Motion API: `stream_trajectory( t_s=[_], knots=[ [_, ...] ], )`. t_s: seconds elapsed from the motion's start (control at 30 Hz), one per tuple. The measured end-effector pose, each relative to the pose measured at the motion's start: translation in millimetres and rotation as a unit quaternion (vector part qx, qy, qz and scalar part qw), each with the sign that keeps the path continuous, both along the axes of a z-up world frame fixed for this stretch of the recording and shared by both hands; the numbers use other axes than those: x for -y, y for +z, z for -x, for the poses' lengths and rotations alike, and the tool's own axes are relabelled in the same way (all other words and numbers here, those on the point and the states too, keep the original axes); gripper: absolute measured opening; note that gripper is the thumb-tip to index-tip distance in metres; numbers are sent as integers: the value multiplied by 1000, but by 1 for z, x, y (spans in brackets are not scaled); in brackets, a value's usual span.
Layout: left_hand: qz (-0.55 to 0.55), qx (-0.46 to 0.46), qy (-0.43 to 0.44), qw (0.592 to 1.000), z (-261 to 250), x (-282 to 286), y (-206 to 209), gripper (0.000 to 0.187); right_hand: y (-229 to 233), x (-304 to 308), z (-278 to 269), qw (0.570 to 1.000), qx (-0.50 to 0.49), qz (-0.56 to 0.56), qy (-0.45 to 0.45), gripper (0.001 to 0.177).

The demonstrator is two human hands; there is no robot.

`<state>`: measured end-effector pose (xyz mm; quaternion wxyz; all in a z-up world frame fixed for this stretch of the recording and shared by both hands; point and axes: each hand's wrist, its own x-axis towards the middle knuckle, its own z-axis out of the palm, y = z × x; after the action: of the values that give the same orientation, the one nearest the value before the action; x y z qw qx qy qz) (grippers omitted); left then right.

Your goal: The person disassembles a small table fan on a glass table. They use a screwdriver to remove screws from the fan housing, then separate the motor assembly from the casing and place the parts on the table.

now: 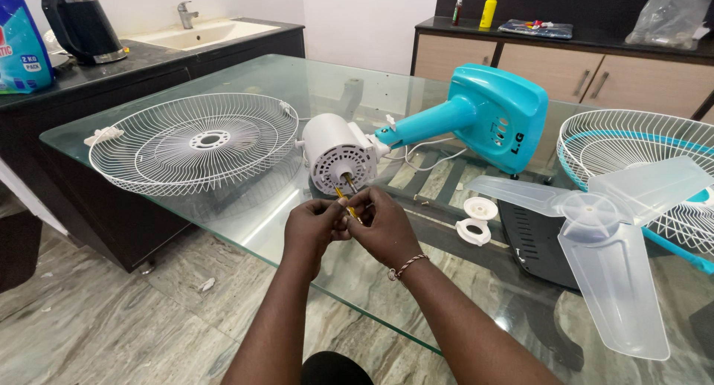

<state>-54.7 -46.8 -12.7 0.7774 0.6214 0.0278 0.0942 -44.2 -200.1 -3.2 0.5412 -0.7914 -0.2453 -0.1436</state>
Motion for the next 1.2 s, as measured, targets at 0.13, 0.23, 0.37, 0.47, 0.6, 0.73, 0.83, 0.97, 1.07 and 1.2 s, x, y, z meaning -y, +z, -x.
stream_trajectory(
  t_s=[0.13,0.23,0.37,0.47,0.6,0.73,0.83,0.97,1.07,1.2],
  knots=[
    [6,-23,5,1000,-2,-2,-2,30,0,1,1,1000,-13,-6,21,29],
    [16,-27,2,1000,0,-3,1,31,-2,1,-1,998,-22,-29,48,25],
    [7,-33,9,999,2,0,4,35,-5,3,-5,997,-47,-37,57,29],
    [7,-23,14,1000,2,1,4,37,-6,2,-7,994,-66,-55,71,30],
    [9,-25,17,1000,0,2,3,37,-2,2,-4,995,-47,-58,63,29],
    [-22,-30,44,998,2,4,4,37,4,0,5,993,34,19,-108,18],
    [-50,-37,61,996,3,8,9,36,17,7,3,970,174,45,-164,16],
    [-87,-50,78,992,9,9,13,36,49,14,-31,904,356,171,-163,36],
    [-85,-54,78,992,10,11,15,34,71,7,-68,871,401,249,-140,48],
    [-83,-55,69,993,11,11,16,35,71,-7,-97,914,281,291,-34,50]
  ],
)
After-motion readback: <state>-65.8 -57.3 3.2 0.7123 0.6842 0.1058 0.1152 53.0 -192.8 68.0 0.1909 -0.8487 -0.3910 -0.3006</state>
